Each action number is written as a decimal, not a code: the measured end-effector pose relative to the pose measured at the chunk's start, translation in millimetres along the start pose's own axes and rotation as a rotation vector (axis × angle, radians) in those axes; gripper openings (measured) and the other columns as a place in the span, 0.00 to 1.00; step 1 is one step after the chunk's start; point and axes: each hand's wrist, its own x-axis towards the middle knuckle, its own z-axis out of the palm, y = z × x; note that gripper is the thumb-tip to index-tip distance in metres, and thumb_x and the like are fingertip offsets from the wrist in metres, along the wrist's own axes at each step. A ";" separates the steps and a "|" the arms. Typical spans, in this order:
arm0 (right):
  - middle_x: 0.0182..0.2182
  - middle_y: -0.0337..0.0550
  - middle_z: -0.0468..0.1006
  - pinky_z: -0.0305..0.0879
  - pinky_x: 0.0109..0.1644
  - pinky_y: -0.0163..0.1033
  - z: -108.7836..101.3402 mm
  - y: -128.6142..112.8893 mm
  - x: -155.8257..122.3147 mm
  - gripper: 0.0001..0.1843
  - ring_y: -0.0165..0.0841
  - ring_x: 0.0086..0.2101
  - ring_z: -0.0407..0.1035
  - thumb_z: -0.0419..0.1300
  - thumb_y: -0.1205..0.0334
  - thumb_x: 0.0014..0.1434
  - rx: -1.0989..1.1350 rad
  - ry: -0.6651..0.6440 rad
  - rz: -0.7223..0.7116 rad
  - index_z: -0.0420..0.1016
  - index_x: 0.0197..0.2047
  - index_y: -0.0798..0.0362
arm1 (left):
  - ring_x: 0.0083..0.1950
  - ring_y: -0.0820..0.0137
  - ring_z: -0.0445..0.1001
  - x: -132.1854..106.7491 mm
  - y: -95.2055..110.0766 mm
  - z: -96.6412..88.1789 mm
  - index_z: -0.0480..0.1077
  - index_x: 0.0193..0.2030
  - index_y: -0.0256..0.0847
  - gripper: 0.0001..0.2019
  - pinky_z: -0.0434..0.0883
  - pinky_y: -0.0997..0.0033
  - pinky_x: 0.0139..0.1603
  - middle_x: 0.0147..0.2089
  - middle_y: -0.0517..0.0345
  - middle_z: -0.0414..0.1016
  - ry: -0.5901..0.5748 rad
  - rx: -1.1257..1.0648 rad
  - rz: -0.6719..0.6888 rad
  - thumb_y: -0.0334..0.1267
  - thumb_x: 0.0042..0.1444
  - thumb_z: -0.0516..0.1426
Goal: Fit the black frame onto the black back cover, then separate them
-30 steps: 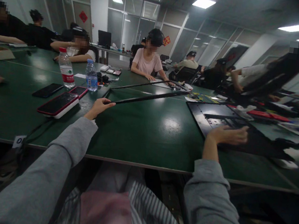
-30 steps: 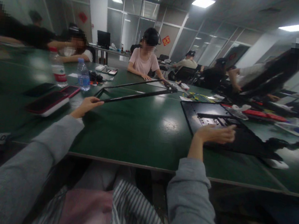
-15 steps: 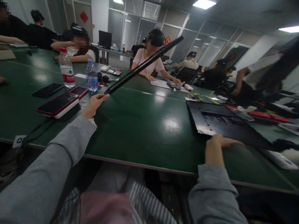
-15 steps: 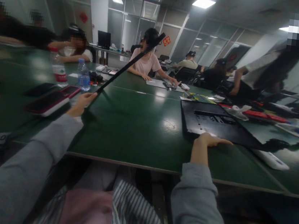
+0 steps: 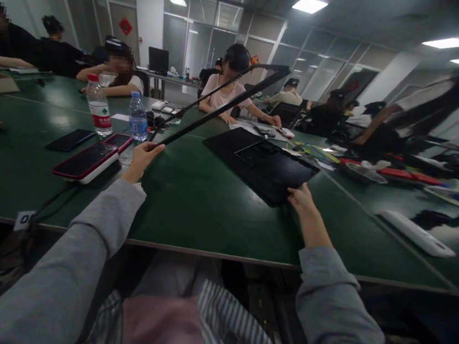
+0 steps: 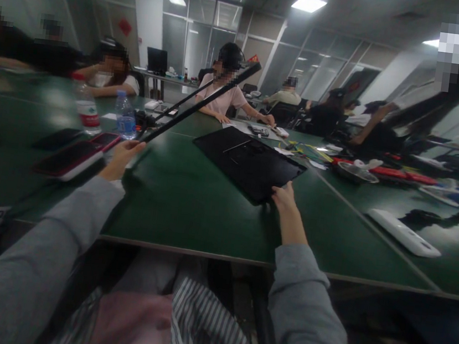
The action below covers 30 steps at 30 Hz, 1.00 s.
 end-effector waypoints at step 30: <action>0.48 0.57 0.78 0.62 0.72 0.63 53.6 23.9 10.4 0.18 0.51 0.57 0.70 0.60 0.58 0.58 -0.511 0.041 -0.288 0.79 0.50 0.51 | 0.57 0.44 0.77 -14.2 -3.0 -5.3 0.80 0.30 0.48 0.19 0.54 0.37 0.72 0.43 0.51 0.85 -0.452 0.764 0.369 0.57 0.44 0.77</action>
